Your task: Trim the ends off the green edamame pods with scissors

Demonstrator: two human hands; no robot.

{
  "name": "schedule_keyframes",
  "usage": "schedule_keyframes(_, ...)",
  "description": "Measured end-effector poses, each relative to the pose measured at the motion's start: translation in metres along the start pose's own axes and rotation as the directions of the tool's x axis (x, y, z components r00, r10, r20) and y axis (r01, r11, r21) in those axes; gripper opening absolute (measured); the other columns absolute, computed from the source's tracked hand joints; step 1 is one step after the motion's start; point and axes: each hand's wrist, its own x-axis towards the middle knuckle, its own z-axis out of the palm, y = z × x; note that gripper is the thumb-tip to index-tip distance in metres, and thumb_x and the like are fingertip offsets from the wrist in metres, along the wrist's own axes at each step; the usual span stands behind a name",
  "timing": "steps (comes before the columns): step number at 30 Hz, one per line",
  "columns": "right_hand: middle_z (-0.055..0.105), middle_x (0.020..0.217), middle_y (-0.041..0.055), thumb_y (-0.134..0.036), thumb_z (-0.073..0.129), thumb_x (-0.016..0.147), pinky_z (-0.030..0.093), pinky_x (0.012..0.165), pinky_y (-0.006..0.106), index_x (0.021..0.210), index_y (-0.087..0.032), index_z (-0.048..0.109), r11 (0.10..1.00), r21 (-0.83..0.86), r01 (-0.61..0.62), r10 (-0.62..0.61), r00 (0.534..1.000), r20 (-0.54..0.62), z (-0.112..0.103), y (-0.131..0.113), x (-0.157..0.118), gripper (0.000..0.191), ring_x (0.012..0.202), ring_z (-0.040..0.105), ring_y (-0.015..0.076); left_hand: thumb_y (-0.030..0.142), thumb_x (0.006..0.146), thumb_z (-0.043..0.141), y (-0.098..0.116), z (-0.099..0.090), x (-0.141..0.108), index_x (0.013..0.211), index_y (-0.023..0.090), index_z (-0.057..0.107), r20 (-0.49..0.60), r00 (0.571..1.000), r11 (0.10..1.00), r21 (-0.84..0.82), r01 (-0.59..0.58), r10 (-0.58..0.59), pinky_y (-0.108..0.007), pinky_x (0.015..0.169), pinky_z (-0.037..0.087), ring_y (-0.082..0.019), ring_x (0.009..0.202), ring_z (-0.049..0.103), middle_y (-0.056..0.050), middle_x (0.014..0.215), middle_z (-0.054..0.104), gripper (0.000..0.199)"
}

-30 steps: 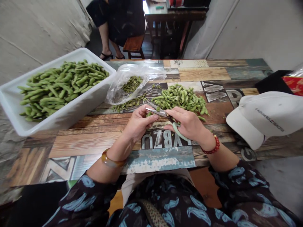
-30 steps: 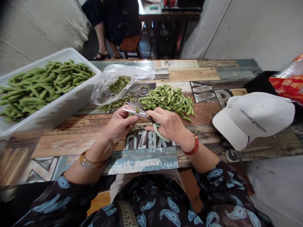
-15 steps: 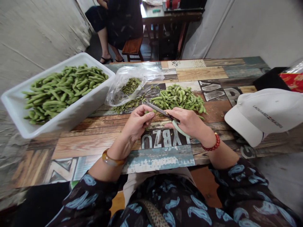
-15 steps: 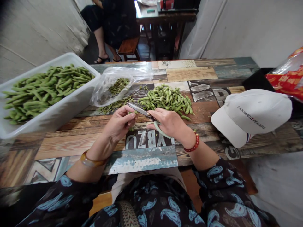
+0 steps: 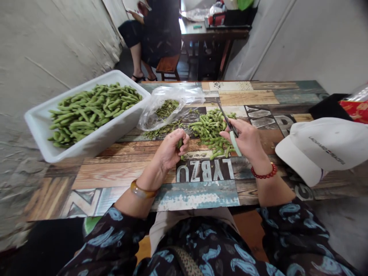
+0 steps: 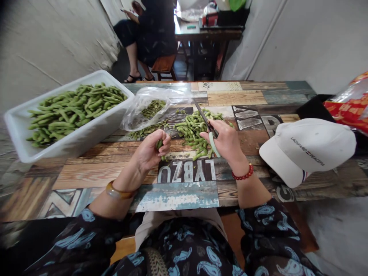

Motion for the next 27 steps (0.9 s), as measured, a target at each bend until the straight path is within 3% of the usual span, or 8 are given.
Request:
schedule_keyframes(3, 0.073, 0.093, 0.0097, -0.052, 0.061, 0.089, 0.055, 0.079, 0.041, 0.119, -0.018, 0.066, 1.000, 0.012, 0.007, -0.007, 1.000, 0.010, 0.005, 0.000, -0.003, 0.045, 0.087, 0.069, 0.0272, 0.035, 0.074, 0.077, -0.004, -0.004, 0.001, 0.083, 0.015, 0.061, -0.015, 1.000, 0.996, 0.093, 0.004, -0.003, -0.016, 0.039, 0.016, -0.003, 0.043, 0.035, 0.005, 0.062, 0.046, 0.027)
schedule_keyframes(7, 0.073, 0.093, 0.0094, -0.052, 0.062, 0.089, 0.056, 0.080, 0.042, 0.119, -0.019, 0.067, 0.999, 0.036, 0.022, -0.022, 1.000, 0.000, 0.010, 0.000, -0.005, 0.045, 0.087, 0.069, 0.0272, 0.036, 0.071, 0.078, -0.003, -0.012, 0.004, 0.090, 0.012, 0.067, -0.095, 0.994, 0.985, 0.171, -0.040, 0.057, -0.017, 0.039, 0.014, -0.002, 0.042, 0.031, 0.006, 0.059, 0.043, 0.032)
schedule_keyframes(15, 0.073, 0.090, 0.0092, -0.051, 0.062, 0.090, 0.056, 0.074, 0.040, 0.115, -0.018, 0.066, 0.995, 0.060, 0.081, -0.080, 0.996, -0.024, 0.019, -0.002, -0.006, 0.042, 0.082, 0.069, 0.0257, 0.049, 0.072, 0.077, 0.008, -0.020, 0.005, 0.085, 0.016, 0.060, -0.199, 0.964, 0.973, 0.188, -0.136, 0.174, -0.017, 0.038, 0.009, -0.002, 0.037, 0.018, 0.012, 0.050, 0.027, 0.040)
schedule_keyframes(22, 0.074, 0.095, 0.0111, -0.049, 0.061, 0.090, 0.057, 0.078, 0.040, 0.115, -0.017, 0.065, 0.989, 0.070, 0.131, -0.128, 0.991, -0.047, 0.022, -0.004, -0.009, 0.041, 0.088, 0.070, 0.0266, 0.049, 0.076, 0.074, 0.017, -0.006, -0.013, 0.084, 0.018, 0.057, -0.196, 0.942, 0.950, 0.213, -0.230, 0.272, -0.017, 0.037, 0.009, -0.003, 0.036, 0.015, 0.012, 0.048, 0.025, 0.036)
schedule_keyframes(25, 0.073, 0.094, 0.0106, -0.050, 0.061, 0.090, 0.057, 0.078, 0.041, 0.115, -0.017, 0.066, 0.987, 0.074, 0.143, -0.141, 0.989, -0.036, 0.021, -0.005, -0.010, 0.041, 0.087, 0.070, 0.0266, 0.047, 0.078, 0.073, 0.043, -0.004, -0.023, 0.083, 0.017, 0.059, -0.202, 0.894, 0.886, 0.334, -0.322, 0.401, -0.019, 0.039, 0.011, -0.003, 0.038, 0.019, 0.011, 0.048, 0.027, 0.034)
schedule_keyframes(27, 0.073, 0.092, 0.0099, -0.050, 0.062, 0.090, 0.057, 0.078, 0.040, 0.113, -0.017, 0.066, 0.987, 0.079, 0.143, -0.140, 0.989, -0.037, 0.021, -0.006, -0.010, 0.040, 0.086, 0.070, 0.0264, 0.044, 0.081, 0.071, 0.073, -0.010, -0.028, 0.083, 0.017, 0.059, -0.232, 0.810, 0.799, 0.444, -0.405, 0.539, -0.021, 0.039, 0.012, -0.004, 0.039, 0.022, 0.010, 0.048, 0.031, 0.029)
